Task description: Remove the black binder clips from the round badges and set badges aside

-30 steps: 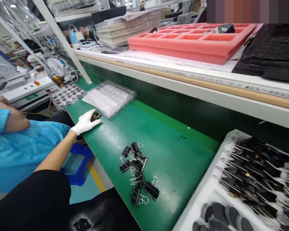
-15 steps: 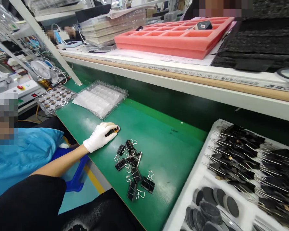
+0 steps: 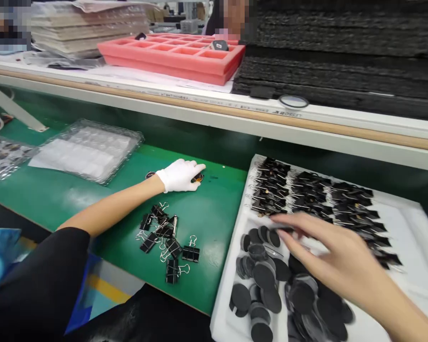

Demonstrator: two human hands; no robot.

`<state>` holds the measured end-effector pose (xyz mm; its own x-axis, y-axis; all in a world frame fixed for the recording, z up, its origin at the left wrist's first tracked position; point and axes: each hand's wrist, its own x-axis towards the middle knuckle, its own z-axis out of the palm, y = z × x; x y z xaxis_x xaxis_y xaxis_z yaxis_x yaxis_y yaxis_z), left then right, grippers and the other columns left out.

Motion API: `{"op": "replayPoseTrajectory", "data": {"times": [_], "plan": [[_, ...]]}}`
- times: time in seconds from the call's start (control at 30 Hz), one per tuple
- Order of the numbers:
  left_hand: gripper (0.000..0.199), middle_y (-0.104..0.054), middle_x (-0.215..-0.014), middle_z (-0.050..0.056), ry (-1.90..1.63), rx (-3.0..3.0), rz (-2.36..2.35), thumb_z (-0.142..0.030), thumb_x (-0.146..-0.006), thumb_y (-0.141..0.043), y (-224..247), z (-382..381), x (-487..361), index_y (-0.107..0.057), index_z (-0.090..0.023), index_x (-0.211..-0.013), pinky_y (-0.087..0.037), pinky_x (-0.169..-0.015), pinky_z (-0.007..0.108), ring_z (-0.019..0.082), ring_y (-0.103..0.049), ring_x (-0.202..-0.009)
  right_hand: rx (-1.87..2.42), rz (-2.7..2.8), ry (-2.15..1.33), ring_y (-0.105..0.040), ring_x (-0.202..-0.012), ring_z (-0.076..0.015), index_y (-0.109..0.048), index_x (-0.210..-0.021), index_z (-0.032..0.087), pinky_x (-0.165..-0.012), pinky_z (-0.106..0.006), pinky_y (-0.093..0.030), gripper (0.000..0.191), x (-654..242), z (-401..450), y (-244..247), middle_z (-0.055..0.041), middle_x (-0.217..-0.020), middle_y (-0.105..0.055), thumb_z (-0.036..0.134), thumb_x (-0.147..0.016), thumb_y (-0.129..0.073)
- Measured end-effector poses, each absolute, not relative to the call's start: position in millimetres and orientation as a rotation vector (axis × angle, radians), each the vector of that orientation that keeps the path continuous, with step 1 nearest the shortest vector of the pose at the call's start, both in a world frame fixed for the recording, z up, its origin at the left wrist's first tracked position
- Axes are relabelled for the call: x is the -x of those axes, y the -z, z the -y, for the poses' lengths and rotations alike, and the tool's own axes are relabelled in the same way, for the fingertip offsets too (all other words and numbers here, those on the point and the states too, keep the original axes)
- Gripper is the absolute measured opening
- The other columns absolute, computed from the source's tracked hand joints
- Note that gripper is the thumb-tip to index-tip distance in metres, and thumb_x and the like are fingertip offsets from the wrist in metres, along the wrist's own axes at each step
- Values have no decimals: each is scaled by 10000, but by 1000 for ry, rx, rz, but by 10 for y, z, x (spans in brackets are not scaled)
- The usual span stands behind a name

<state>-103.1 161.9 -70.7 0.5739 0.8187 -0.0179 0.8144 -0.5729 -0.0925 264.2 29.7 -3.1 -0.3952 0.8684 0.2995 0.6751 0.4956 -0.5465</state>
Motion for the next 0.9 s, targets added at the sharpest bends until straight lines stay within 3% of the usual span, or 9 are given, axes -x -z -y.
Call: {"op": "replayPoseTrajectory", "data": {"times": [0.1,0.2,0.37,0.5,0.6,0.73,0.9], "plan": [[549,-703,-1120,146,5,2830,1350,-496,-909,-612,783,-1745,774,-631,-157,-1341,-469,-725,406,322,-718,-893,1262,2251,-619,-782,-806,-261,-760,-1085,350,-741,-429,-672,189,-2133,-697,129,-13,-1009,-811,410,-940,-655],[523,-706,-1162,119,221,2899,1325,-495,-916,-630,888,-1769,721,-641,-192,-1342,-496,-770,384,300,-723,-968,1422,2132,-714,-772,-768,-240,-720,-1054,238,-769,-396,-650,164,-1601,-1080,326,-45,-921,-788,266,-936,-610],[412,-730,-1047,94,312,2927,1345,-494,-931,-643,948,-1759,823,-691,-191,-1207,-507,-803,380,287,-718,-990,1532,2391,-285,-753,-960,-302,-710,-1106,174,-862,-436,-609,297,-1155,-1297,646,-142,-1178,-720,66,-930,-497],[461,-738,-1056,100,309,2951,1353,-563,-921,-668,949,-1798,839,-691,-184,-1182,-505,-816,380,286,-721,-990,1531,2507,-244,-754,-999,-297,-685,-1293,183,-844,-424,-619,432,-1162,-1254,836,-150,-1394,-650,61,-969,-426],[529,-745,-1101,103,306,2986,1305,-568,-924,-672,969,-1832,841,-665,-177,-1280,-503,-830,384,293,-724,-1013,1365,2500,-313,-708,-1181,-301,-640,-1405,196,-970,-446,-613,487,-1205,-1248,930,-117,-1492,-613,90,-976,-435],[697,-749,-1150,120,308,2982,1263,-578,-945,-648,993,-1850,859,-533,-148,-1481,-501,-837,389,316,-720,-1056,1299,2500,-323,-607,-1350,-311,-629,-1431,160,-1111,-490,-549,508,-1210,-1266,946,-127,-1498,-615,94,-958,-454],[616,-750,-1134,122,276,2976,1263,-557,-1008,-549,990,-1842,860,-530,-161,-1479,-497,-851,377,302,-719,-1052,1322,2542,-300,-592,-1335,-355,-602,-1447,146,-1074,-551,-549,524,-1197,-1261,903,-168,-1501,-598,87,-945,-466]]}}
